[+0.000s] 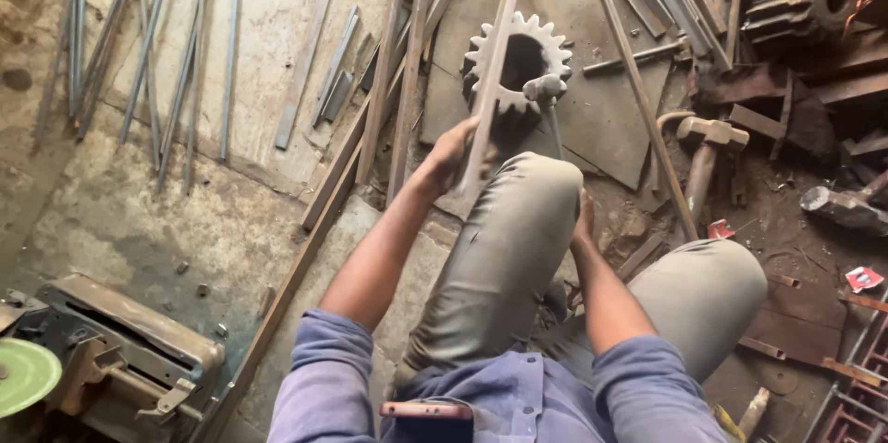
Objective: The person sits on the floor and repeatedly hammers a long metal rod against a large gear-like object. They adjust the rod's position between strikes and occasionally inspect it. A second person is visible nearby using a grinding machine.
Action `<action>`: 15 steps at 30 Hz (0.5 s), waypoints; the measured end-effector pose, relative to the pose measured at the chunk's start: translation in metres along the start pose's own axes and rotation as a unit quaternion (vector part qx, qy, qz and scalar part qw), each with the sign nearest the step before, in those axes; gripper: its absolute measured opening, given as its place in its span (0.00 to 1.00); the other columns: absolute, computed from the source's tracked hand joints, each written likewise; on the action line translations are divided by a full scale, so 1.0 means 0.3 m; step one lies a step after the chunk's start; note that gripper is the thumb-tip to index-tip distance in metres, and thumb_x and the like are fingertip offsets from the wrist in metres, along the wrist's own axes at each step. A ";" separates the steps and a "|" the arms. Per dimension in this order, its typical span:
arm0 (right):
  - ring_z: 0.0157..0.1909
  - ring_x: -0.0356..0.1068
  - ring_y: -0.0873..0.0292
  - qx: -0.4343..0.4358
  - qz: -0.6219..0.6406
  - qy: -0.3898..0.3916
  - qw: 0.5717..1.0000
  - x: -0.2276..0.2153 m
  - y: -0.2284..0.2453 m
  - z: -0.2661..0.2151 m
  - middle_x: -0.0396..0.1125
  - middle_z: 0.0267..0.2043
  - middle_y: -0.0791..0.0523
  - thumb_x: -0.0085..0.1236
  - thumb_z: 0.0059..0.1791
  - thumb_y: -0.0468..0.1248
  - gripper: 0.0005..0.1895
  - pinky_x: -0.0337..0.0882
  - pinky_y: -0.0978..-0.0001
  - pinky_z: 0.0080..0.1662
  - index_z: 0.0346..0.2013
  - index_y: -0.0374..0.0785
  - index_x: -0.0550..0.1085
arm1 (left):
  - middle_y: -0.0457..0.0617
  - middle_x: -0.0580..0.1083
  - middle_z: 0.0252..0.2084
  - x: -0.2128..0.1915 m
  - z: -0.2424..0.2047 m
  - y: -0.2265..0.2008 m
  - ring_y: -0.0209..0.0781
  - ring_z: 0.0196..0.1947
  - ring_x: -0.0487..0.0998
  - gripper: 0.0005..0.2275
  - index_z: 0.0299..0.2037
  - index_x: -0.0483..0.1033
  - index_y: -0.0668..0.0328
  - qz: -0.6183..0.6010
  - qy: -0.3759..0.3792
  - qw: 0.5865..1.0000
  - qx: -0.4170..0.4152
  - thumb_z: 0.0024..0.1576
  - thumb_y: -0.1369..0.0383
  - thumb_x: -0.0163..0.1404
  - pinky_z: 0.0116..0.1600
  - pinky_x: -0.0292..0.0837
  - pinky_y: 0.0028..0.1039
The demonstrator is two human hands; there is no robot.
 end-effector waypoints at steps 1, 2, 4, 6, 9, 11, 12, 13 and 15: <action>0.43 0.77 0.47 -0.038 -0.086 -0.003 0.996 0.008 -0.003 -0.009 0.74 0.41 0.44 0.57 0.49 0.44 0.17 0.71 0.51 0.42 0.43 0.32 0.76 | 0.59 0.76 0.30 0.079 -0.012 -0.047 0.47 0.23 0.77 0.17 0.49 0.67 0.67 -0.088 0.052 0.995 0.004 0.68 0.56 0.42 0.31 0.76 0.35; 0.41 0.76 0.49 -0.053 -0.046 0.009 0.998 0.012 0.004 0.003 0.75 0.40 0.44 0.58 0.47 0.43 0.17 0.71 0.52 0.41 0.43 0.31 0.75 | 0.63 0.77 0.38 0.148 -0.035 -0.098 0.50 0.29 0.79 0.19 0.53 0.67 0.73 -0.155 0.076 0.985 0.001 0.67 0.58 0.42 0.38 0.78 0.37; 0.38 0.76 0.52 -0.081 0.031 0.033 0.996 -0.010 0.041 0.016 0.75 0.37 0.44 0.60 0.42 0.41 0.20 0.73 0.54 0.39 0.43 0.31 0.74 | 0.67 0.76 0.51 0.292 -0.091 -0.178 0.53 0.40 0.81 0.21 0.61 0.65 0.75 -0.220 0.144 0.964 0.038 0.66 0.61 0.42 0.49 0.80 0.40; 0.40 0.77 0.53 0.015 0.005 0.063 0.998 -0.030 0.070 0.009 0.76 0.36 0.43 0.57 0.46 0.41 0.16 0.72 0.54 0.40 0.42 0.31 0.76 | 0.66 0.72 0.63 0.427 -0.142 -0.230 0.51 0.49 0.81 0.20 0.67 0.63 0.64 -0.217 0.232 0.941 0.118 0.67 0.64 0.44 0.56 0.78 0.42; 0.39 0.78 0.51 0.077 -0.014 0.073 0.994 -0.032 0.134 -0.006 0.75 0.35 0.43 0.56 0.49 0.40 0.14 0.72 0.53 0.40 0.41 0.32 0.76 | 0.66 0.62 0.72 0.549 -0.129 -0.268 0.51 0.57 0.78 0.22 0.73 0.58 0.56 -0.232 0.241 0.927 0.168 0.70 0.63 0.44 0.60 0.74 0.41; 0.39 0.78 0.50 0.083 -0.021 0.072 0.994 -0.047 0.148 -0.019 0.75 0.36 0.43 0.56 0.48 0.40 0.14 0.72 0.52 0.40 0.40 0.31 0.76 | 0.65 0.59 0.76 0.592 -0.110 -0.279 0.52 0.61 0.76 0.19 0.69 0.57 0.58 -0.256 0.263 0.913 0.176 0.71 0.63 0.44 0.63 0.74 0.43; 0.39 0.78 0.50 0.080 -0.023 0.072 0.994 -0.044 0.157 -0.022 0.76 0.36 0.43 0.56 0.48 0.40 0.14 0.72 0.52 0.40 0.40 0.31 0.76 | 0.64 0.58 0.78 0.605 -0.102 -0.289 0.53 0.63 0.75 0.18 0.68 0.57 0.60 -0.266 0.274 0.906 0.181 0.72 0.63 0.44 0.65 0.73 0.44; 0.40 0.78 0.50 0.076 -0.024 0.071 0.994 -0.042 0.166 -0.019 0.76 0.37 0.43 0.56 0.48 0.40 0.14 0.72 0.51 0.39 0.39 0.31 0.76 | 0.64 0.57 0.77 0.618 -0.097 -0.294 0.53 0.65 0.74 0.17 0.66 0.58 0.61 -0.278 0.284 0.899 0.183 0.72 0.64 0.44 0.66 0.73 0.44; 0.40 0.79 0.49 0.103 -0.024 0.081 0.991 -0.044 0.170 -0.020 0.76 0.37 0.43 0.55 0.48 0.40 0.14 0.73 0.51 0.39 0.39 0.31 0.76 | 0.64 0.54 0.77 0.632 -0.096 -0.298 0.54 0.67 0.73 0.14 0.63 0.60 0.63 -0.302 0.302 0.885 0.186 0.73 0.64 0.44 0.67 0.73 0.43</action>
Point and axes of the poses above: each hand's wrist, its own z-axis towards the middle knuckle, its own x-axis out of the palm, y = z × x, the point moved 4 cm from there along z, towards the middle knuckle
